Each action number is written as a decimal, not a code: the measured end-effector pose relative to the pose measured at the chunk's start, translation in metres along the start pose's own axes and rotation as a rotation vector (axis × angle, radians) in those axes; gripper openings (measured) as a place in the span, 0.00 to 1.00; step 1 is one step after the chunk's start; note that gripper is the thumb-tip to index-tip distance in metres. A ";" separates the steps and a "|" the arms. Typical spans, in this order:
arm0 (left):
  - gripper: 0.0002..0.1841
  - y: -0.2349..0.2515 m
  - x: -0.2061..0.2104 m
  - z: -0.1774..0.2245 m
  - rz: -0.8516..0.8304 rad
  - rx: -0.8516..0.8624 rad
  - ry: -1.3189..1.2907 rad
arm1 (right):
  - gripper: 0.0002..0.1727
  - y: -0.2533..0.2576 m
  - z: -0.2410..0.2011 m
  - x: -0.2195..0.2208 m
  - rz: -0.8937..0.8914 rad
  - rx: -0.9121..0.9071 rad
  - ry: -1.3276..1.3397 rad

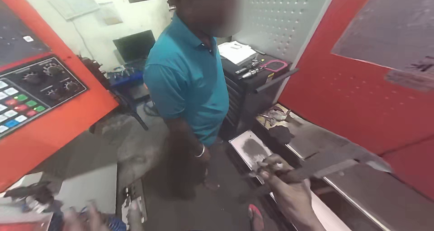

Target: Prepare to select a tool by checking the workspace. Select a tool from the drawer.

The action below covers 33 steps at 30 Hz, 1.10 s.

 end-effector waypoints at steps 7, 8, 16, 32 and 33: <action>0.50 -0.013 0.015 0.001 -0.843 -0.312 -1.177 | 0.13 -0.021 0.050 0.187 -0.218 0.310 -0.078; 0.49 -0.009 0.012 -0.003 -0.859 -0.353 -1.171 | 0.13 -0.017 0.062 0.206 -0.248 0.394 -0.111; 0.22 0.054 0.080 -0.143 -0.481 -0.471 -0.543 | 0.19 0.043 0.179 0.278 -0.427 0.463 -0.446; 0.19 0.280 0.241 -0.330 -0.335 0.268 0.052 | 0.24 0.187 0.335 0.263 -0.163 0.665 -0.251; 0.18 0.270 0.259 -0.316 -0.433 0.218 -0.047 | 0.24 0.188 0.334 0.256 -0.141 0.684 -0.244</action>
Point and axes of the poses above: each hand's wrist, its own y-axis towards the middle knuckle, its own x-axis out of the palm, z = x × y, the point moved 1 cm from there along y, towards the middle knuckle, and after that the axes turned 5 degrees about -z, right-handed, at the moved point
